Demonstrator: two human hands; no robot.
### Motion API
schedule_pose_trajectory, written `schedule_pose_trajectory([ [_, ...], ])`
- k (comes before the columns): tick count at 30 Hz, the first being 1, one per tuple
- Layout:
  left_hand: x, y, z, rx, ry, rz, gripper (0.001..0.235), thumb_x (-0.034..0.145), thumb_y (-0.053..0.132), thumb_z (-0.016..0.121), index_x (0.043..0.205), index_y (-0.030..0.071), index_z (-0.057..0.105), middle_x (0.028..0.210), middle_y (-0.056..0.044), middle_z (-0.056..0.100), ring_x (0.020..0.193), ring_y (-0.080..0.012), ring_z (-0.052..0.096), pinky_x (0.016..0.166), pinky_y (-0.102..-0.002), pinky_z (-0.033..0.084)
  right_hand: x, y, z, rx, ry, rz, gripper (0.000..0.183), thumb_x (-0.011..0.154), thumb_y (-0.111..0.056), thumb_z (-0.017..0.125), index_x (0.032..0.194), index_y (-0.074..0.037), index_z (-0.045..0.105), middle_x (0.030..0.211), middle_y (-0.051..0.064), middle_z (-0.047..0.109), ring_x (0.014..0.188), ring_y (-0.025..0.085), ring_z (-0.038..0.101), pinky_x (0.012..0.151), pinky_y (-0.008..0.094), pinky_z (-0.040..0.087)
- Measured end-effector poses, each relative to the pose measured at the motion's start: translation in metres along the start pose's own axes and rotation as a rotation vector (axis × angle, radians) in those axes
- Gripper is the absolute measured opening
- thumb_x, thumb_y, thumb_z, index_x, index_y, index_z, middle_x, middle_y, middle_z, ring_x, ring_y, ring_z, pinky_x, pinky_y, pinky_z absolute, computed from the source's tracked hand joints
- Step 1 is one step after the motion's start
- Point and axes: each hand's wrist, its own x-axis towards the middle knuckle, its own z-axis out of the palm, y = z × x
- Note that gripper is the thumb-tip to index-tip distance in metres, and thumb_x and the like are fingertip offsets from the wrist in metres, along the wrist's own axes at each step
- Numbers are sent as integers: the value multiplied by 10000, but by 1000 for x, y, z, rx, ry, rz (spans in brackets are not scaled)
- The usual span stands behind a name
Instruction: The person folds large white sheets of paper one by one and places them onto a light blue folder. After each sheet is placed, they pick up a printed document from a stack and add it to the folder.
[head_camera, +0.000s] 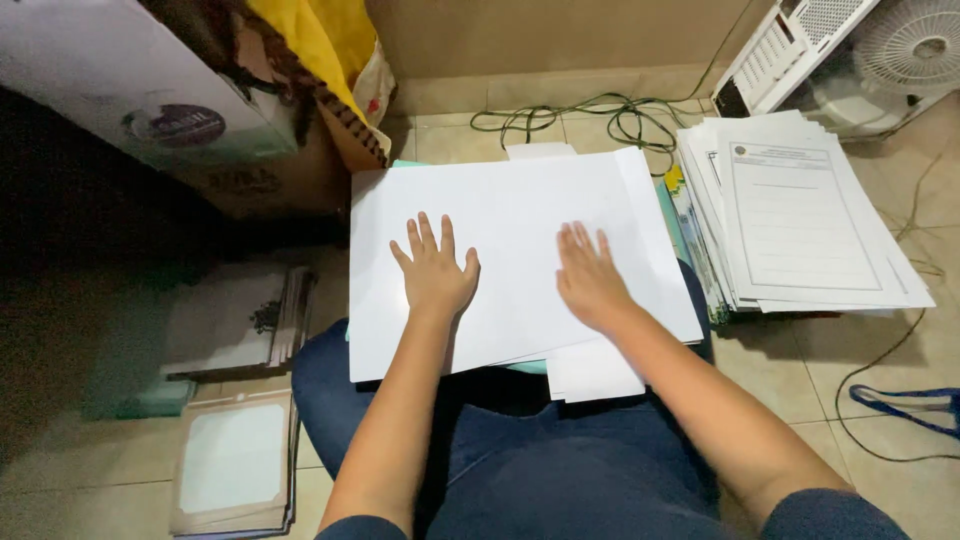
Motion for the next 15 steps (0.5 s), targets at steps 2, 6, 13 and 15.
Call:
schedule_pose_trajectory([
  [2, -1, 1, -6, -8, -12, 14, 759, 967, 518, 432, 1599, 118, 299, 1668, -227, 161, 1552, -389, 80, 1196, -641, 23, 23, -46, 5, 119, 36, -88, 648, 991, -224, 409, 1546, 80, 271, 1644, 217, 250, 1548, 305, 176, 1248, 450, 98],
  [6, -2, -5, -4, -54, -11, 46, 697, 984, 498, 426, 1591, 167, 338, 1671, -211, 190, 1553, -394, 102, 1207, -646, 33, 74, -84, 14, 282, 137, -210, 616, 1003, -217, 429, 1540, 69, 328, 1640, 218, 311, 1545, 312, 250, 1261, 431, 167],
  [13, 2, -4, 0, -86, 45, 23, 683, 980, 459, 437, 1580, 140, 365, 1674, -203, 217, 1559, -375, 124, 1216, -627, 47, 77, 20, 22, 224, 162, 193, 688, 1046, -345, 420, 1570, 67, 250, 1666, 216, 224, 1549, 310, 195, 1250, 415, 154],
  [15, 1, -4, 1, -86, 26, -18, 721, 966, 461, 448, 1581, 100, 346, 1674, -205, 209, 1560, -364, 127, 1223, -618, 49, 43, 45, 18, 181, 122, 237, 673, 1063, -349, 353, 1578, 58, 204, 1677, 212, 176, 1551, 303, 155, 1240, 411, 136],
])
